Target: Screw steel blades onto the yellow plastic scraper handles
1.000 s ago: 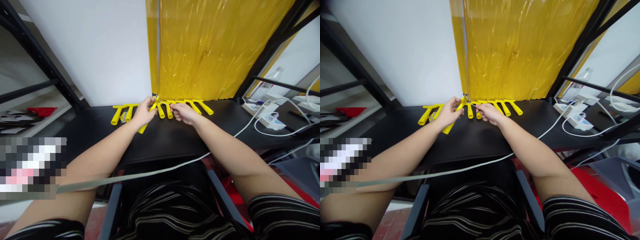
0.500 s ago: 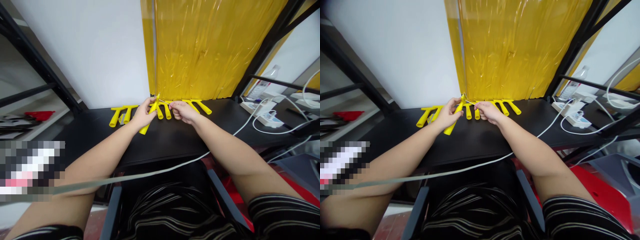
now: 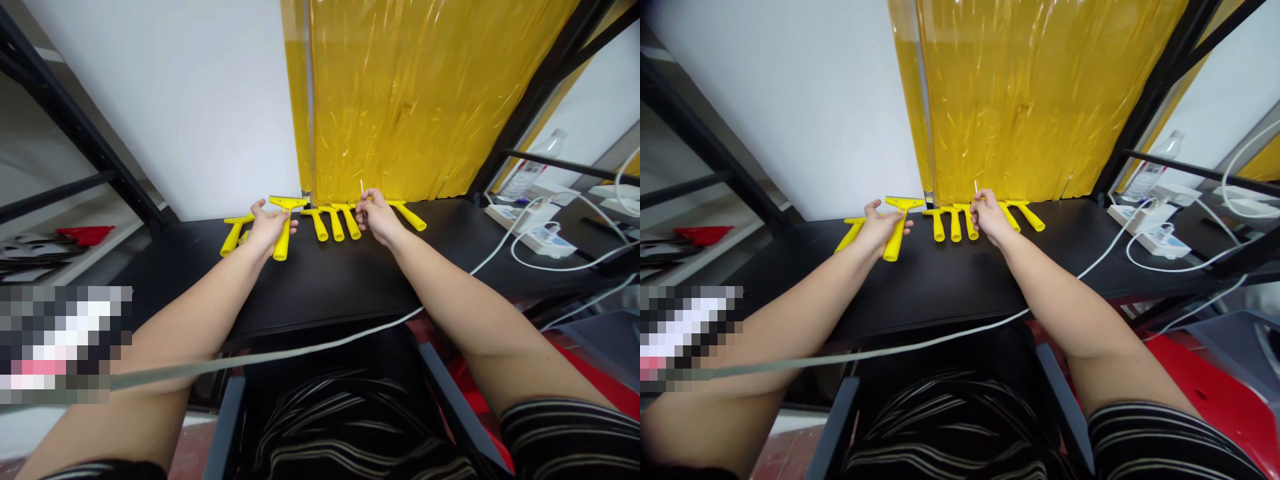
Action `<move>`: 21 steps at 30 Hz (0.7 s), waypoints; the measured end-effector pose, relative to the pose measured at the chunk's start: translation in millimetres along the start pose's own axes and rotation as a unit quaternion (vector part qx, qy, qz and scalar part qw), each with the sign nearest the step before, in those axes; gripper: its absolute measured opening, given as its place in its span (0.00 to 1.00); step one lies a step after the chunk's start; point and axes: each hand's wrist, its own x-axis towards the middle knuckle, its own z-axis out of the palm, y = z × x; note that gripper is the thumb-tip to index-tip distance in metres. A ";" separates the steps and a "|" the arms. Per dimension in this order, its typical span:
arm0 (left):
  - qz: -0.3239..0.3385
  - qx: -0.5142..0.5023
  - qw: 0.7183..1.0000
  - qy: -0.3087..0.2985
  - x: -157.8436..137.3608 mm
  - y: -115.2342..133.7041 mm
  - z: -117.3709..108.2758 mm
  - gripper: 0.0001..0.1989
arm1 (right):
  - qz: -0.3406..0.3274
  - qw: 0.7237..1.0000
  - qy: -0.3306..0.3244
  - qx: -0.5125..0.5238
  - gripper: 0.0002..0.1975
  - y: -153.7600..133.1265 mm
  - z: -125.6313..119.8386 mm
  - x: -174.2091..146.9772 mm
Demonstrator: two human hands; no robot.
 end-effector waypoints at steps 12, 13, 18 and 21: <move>-0.034 0.066 0.997 -0.011 7.0 -3.8 -6.8 0.38 | -0.289 0.797 -0.172 -0.502 0.18 -0.1 39.2 -30.5; -0.032 0.071 0.997 -0.012 8.6 -5.6 -6.7 0.39 | -0.281 0.788 -0.180 -0.518 0.19 -1.2 41.9 -32.0; -0.013 0.099 0.995 -0.027 20.4 -17.7 -7.2 0.34 | -0.253 0.772 -0.180 -0.554 0.19 -4.0 47.9 -33.1; 0.008 0.118 0.992 -0.033 29.8 -25.3 -8.4 0.30 | -0.246 0.773 -0.180 -0.557 0.17 -2.0 48.3 -31.3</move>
